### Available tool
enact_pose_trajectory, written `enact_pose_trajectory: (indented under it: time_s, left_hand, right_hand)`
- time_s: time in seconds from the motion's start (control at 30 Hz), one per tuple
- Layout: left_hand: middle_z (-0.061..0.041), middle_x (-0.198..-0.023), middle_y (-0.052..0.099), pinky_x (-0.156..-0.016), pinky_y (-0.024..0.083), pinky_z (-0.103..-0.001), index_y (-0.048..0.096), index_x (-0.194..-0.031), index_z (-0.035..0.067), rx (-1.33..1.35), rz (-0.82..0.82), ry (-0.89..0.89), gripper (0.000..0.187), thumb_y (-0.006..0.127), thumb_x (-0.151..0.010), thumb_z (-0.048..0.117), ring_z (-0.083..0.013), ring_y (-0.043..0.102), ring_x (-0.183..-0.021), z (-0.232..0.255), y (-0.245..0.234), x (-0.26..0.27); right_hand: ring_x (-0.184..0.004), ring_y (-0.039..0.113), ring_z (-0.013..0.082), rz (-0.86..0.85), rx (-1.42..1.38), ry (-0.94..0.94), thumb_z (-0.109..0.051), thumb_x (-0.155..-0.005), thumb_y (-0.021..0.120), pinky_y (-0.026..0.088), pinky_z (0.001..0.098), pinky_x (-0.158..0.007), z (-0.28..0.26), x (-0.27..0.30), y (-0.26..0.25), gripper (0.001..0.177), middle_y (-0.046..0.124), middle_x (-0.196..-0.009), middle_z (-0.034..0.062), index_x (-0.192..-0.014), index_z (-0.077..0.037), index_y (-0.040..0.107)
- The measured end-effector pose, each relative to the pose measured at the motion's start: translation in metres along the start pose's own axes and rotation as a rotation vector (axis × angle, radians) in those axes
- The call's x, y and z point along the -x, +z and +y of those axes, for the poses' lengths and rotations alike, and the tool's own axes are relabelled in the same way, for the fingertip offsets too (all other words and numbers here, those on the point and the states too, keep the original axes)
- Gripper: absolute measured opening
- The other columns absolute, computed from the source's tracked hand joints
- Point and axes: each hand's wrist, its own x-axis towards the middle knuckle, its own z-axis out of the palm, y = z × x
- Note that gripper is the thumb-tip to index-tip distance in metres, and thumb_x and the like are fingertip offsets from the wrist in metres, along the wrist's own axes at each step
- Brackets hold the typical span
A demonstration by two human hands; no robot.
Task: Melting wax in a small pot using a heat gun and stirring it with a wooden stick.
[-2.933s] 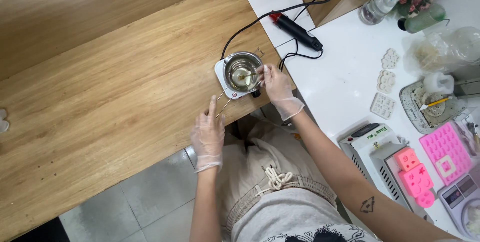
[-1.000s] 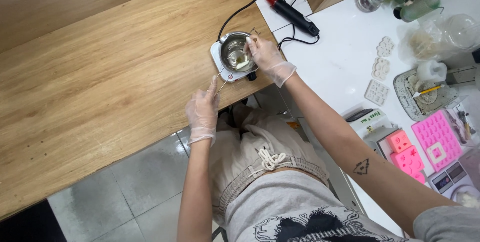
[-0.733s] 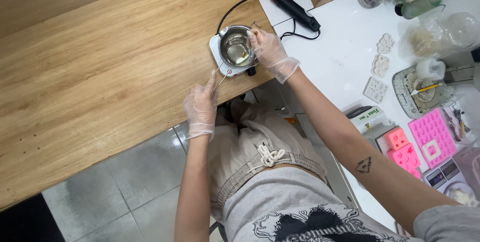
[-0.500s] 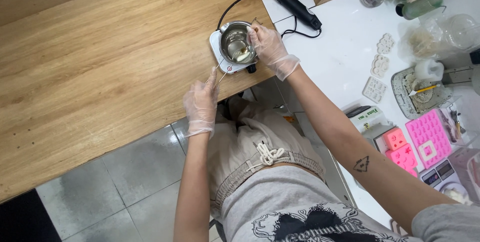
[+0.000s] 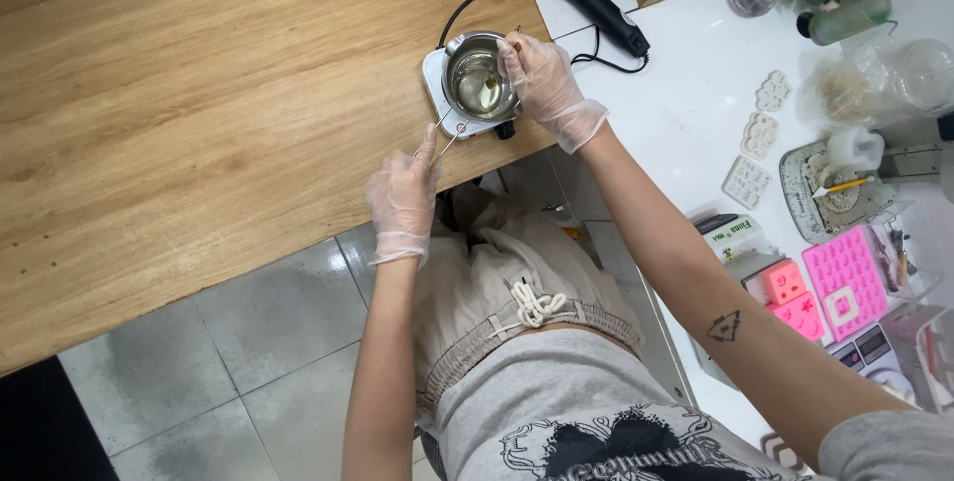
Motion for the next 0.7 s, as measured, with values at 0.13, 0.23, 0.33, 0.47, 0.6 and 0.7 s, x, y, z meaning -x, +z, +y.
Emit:
enact_pose_trajectory:
  time_s: [0.13, 0.23, 0.33, 0.47, 0.6, 0.7]
  left_hand:
    - [-0.004, -0.078, 0.054, -0.050, 0.047, -0.037, 0.059, -0.145, 0.037, 0.025, 0.040, -0.001, 0.063, 0.077, -0.085, 0.028, -0.0196, 0.054, -0.060, 0.001, 0.002, 0.001]
    - [-0.002, -0.077, 0.054, -0.049, 0.046, -0.034, 0.058, -0.146, 0.037, -0.016, 0.028, 0.000, 0.062, 0.075, -0.087, 0.029, -0.0168, 0.051, -0.057, 0.000, 0.000, -0.001]
    - [-0.002, -0.077, 0.054, -0.050, 0.046, -0.033, 0.056, -0.148, 0.037, -0.028, -0.006, -0.003, 0.063, 0.074, -0.088, 0.029, -0.0151, 0.050, -0.057, 0.003, 0.000, 0.001]
    - [-0.001, -0.077, 0.054, -0.052, 0.047, -0.033, 0.055, -0.149, 0.038, -0.032, -0.026, -0.004, 0.064, 0.074, -0.089, 0.030, -0.0148, 0.051, -0.059, 0.002, -0.004, -0.001]
    - [-0.002, -0.079, 0.054, -0.054, 0.048, -0.033, 0.050, -0.152, 0.040, -0.034, -0.040, -0.024, 0.065, 0.072, -0.092, 0.029, -0.0145, 0.052, -0.060, 0.003, -0.005, 0.000]
    - [-0.002, -0.080, 0.054, -0.053, 0.047, -0.034, 0.055, -0.149, 0.037, -0.014, -0.013, -0.011, 0.062, 0.073, -0.089, 0.029, -0.0155, 0.052, -0.061, 0.002, -0.002, 0.001]
  right_hand:
    - [-0.060, 0.059, 0.0188, -0.071, 0.002, 0.057, -0.025, -0.110, 0.042, 0.052, 0.0330, -0.063, 0.004, 0.005, 0.008, 0.028, 0.063, -0.077, 0.0043, -0.095, -0.007, 0.058]
    - [-0.060, 0.060, 0.0196, -0.053, -0.064, 0.074, -0.026, -0.110, 0.044, 0.053, 0.0337, -0.061, 0.006, 0.003, 0.008, 0.029, 0.063, -0.076, 0.0052, -0.093, -0.007, 0.057]
    - [-0.057, 0.054, 0.0153, -0.014, -0.104, 0.064, -0.027, -0.112, 0.043, 0.051, 0.0300, -0.060, 0.006, 0.002, -0.004, 0.033, 0.057, -0.071, 0.0019, -0.086, -0.009, 0.053]
    - [-0.057, 0.051, 0.0133, -0.037, -0.071, -0.027, -0.029, -0.113, 0.040, 0.050, 0.0281, -0.059, 0.012, -0.001, -0.007, 0.034, 0.057, -0.072, 0.0008, -0.091, -0.009, 0.056]
    - [-0.062, 0.057, 0.0206, -0.074, -0.033, -0.038, -0.025, -0.111, 0.045, 0.050, 0.0339, -0.064, 0.006, 0.001, -0.006, 0.028, 0.061, -0.076, 0.0040, -0.092, -0.007, 0.057]
    - [-0.060, 0.055, 0.0180, -0.141, -0.060, -0.006, -0.028, -0.112, 0.042, 0.051, 0.0335, -0.068, 0.003, 0.000, -0.009, 0.034, 0.060, -0.075, 0.0036, -0.090, -0.007, 0.057]
